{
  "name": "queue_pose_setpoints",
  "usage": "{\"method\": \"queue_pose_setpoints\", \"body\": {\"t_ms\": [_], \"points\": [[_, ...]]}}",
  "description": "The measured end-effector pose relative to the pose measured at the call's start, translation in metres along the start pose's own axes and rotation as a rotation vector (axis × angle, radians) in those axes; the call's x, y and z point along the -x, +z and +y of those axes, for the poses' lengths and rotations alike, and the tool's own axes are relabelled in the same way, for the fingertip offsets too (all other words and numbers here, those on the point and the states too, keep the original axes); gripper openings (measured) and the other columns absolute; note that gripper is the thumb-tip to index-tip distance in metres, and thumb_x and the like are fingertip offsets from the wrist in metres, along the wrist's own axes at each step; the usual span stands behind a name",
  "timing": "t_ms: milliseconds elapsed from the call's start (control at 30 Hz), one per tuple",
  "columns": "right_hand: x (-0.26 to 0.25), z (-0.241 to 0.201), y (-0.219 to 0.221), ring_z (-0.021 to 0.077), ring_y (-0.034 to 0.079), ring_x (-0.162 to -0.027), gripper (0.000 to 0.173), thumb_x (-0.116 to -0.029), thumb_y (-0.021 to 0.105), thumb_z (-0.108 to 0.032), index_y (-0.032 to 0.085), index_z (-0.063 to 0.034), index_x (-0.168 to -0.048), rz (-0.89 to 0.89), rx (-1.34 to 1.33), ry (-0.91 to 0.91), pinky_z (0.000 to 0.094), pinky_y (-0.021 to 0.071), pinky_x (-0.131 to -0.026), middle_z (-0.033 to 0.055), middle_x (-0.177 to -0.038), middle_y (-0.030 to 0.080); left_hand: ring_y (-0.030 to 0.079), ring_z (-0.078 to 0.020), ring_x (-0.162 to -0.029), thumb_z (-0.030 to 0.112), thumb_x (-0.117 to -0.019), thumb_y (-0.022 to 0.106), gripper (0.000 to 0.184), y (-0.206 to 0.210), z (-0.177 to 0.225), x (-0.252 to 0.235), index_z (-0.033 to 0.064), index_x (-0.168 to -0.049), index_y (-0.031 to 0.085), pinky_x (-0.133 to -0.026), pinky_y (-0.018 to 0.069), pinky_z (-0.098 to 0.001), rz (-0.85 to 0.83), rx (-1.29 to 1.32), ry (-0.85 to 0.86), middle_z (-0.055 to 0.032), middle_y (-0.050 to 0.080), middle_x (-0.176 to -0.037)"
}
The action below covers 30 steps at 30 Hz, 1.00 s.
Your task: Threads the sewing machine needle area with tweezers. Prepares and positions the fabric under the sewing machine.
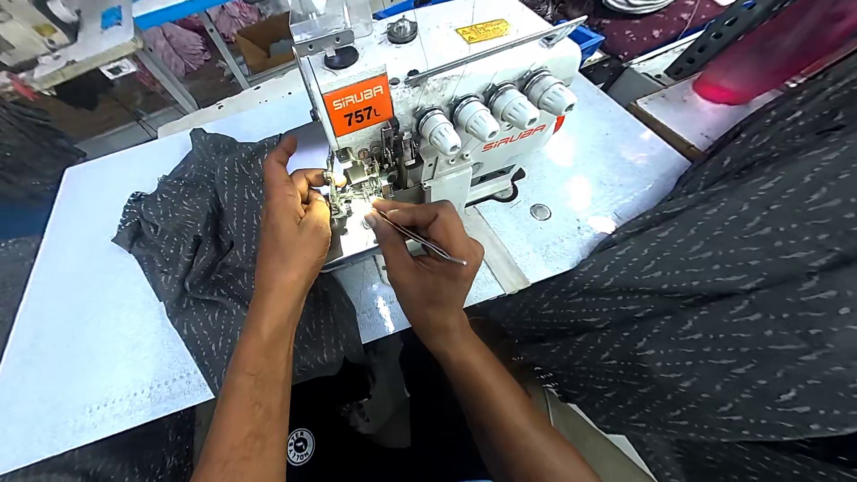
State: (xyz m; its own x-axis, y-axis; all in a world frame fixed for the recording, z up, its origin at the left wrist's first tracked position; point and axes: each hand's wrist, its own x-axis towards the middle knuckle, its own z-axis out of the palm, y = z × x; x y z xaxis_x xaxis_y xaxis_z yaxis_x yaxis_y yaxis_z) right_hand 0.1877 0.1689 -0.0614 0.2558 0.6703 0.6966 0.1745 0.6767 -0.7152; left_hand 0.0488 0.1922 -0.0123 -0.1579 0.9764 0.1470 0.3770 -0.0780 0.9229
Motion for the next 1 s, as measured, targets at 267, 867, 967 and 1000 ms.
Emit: {"method": "queue_pose_setpoints", "body": {"t_ms": [267,867,967,1000], "points": [[-0.008,-0.001,-0.002,0.0111,0.075,-0.082,0.018,-0.0892,0.078,-0.001,0.064,-0.0013,-0.100,-0.123,-0.012,0.089,0.0235,0.0633,-0.067,0.0085,-0.101,0.076,0.066,-0.0115,-0.082,-0.009,-0.0976,0.047,0.069,0.001,0.000,-0.001,0.0158,-0.158,0.024,-0.068,0.0554,-0.0266,-0.002,0.003,-0.003,-0.0025,0.068,-0.115],[-0.012,0.002,0.003,0.0138,0.075,-0.076,0.016,-0.0871,0.078,0.003,0.064,0.0010,-0.093,-0.063,-0.066,0.074,0.0267,0.0641,-0.065,0.0113,-0.093,0.077,0.067,-0.0105,-0.082,-0.008,-0.0944,0.048,0.071,0.002,-0.002,-0.004,0.0155,-0.158,0.026,-0.068,0.0566,-0.0257,0.016,-0.013,0.013,-0.0014,0.069,-0.112],[-0.013,0.000,0.002,0.0107,0.074,-0.076,0.016,-0.0880,0.078,0.001,0.064,-0.0006,-0.095,-0.106,-0.010,0.077,0.0238,0.0626,-0.064,0.0086,-0.093,0.076,0.068,-0.0110,-0.083,-0.008,-0.0948,0.049,0.071,0.002,-0.003,-0.004,0.0149,-0.158,0.026,-0.070,0.0572,-0.0258,0.018,-0.001,0.023,-0.0016,0.069,-0.113],[-0.012,-0.003,0.000,0.0092,0.073,-0.077,0.017,-0.0896,0.078,-0.001,0.063,-0.0022,-0.098,-0.132,0.013,0.094,0.0224,0.0617,-0.064,0.0068,-0.095,0.076,0.068,-0.0111,-0.083,-0.008,-0.0939,0.049,0.071,0.002,-0.005,-0.005,0.0146,-0.158,0.026,-0.071,0.0572,-0.0255,0.023,0.005,0.031,-0.0019,0.069,-0.113]]}}
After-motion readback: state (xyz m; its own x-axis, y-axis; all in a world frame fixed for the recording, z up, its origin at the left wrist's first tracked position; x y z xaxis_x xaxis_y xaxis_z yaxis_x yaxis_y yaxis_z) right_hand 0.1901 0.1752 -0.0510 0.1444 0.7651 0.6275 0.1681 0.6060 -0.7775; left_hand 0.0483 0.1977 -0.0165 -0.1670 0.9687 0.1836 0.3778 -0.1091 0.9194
